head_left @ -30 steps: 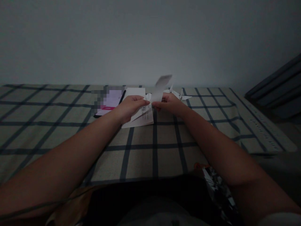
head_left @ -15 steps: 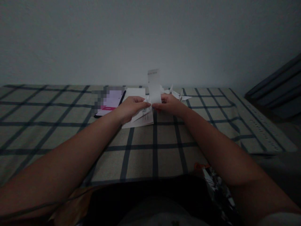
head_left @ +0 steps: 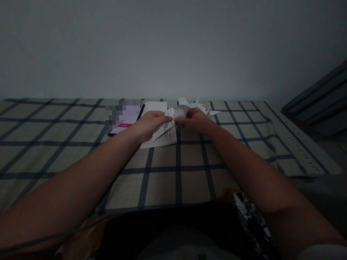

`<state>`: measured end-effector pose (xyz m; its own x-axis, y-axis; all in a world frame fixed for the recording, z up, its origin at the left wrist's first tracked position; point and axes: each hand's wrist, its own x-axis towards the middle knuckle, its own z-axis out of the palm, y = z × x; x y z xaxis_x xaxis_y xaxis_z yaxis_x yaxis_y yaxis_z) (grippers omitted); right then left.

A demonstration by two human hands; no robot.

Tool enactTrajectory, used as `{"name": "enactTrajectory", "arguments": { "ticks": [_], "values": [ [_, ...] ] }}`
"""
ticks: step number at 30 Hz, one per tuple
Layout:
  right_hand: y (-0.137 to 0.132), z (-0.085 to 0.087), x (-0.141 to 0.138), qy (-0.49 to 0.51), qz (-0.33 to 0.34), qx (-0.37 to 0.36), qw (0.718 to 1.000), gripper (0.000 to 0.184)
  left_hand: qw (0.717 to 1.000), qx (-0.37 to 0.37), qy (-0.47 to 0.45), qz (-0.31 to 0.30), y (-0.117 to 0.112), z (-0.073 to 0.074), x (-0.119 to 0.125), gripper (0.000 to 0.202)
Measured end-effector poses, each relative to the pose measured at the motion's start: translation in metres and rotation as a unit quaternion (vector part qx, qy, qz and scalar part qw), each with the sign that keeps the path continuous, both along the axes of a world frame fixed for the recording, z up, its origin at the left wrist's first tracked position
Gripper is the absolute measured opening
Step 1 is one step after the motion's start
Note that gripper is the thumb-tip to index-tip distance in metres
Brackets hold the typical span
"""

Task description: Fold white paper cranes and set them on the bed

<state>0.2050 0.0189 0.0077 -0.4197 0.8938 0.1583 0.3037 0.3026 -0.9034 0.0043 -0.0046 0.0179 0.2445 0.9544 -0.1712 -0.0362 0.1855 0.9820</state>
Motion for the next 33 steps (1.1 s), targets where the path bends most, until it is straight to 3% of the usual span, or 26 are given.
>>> {"name": "enactTrajectory", "arguments": {
  "ticks": [5,9,12,15,19,24,30,33],
  "values": [
    [-0.003,0.004,0.000,0.060,0.056,-0.007,0.997,0.029,1.000,0.002,-0.022,0.013,0.003,-0.003,-0.001,0.010],
    [0.001,0.004,0.003,0.077,0.027,-0.047,0.996,0.029,0.996,0.027,-0.071,0.050,0.010,-0.006,-0.003,0.007],
    [0.004,0.004,0.004,0.022,-0.021,-0.068,0.997,0.028,0.988,0.034,-0.119,0.090,0.014,-0.006,-0.004,0.005],
    [0.003,0.009,0.002,-0.035,-0.074,-0.078,0.994,0.031,0.978,-0.010,-0.165,0.127,0.016,-0.001,-0.005,0.011],
    [-0.003,0.018,0.001,-0.163,-0.108,-0.022,0.980,0.035,0.972,-0.035,-0.206,0.104,0.017,0.005,-0.009,0.032],
    [-0.003,0.019,0.005,-0.388,-0.110,0.098,0.910,0.036,0.978,-0.016,-0.197,0.069,0.018,0.002,-0.011,0.055],
    [-0.002,0.017,0.005,-0.422,-0.096,0.094,0.896,0.051,0.977,-0.007,-0.201,0.072,0.018,-0.002,-0.009,0.066],
    [-0.006,0.021,0.004,-0.423,-0.108,0.075,0.896,0.046,0.977,-0.018,-0.205,0.065,0.016,0.000,-0.007,0.060]
  ]
}}
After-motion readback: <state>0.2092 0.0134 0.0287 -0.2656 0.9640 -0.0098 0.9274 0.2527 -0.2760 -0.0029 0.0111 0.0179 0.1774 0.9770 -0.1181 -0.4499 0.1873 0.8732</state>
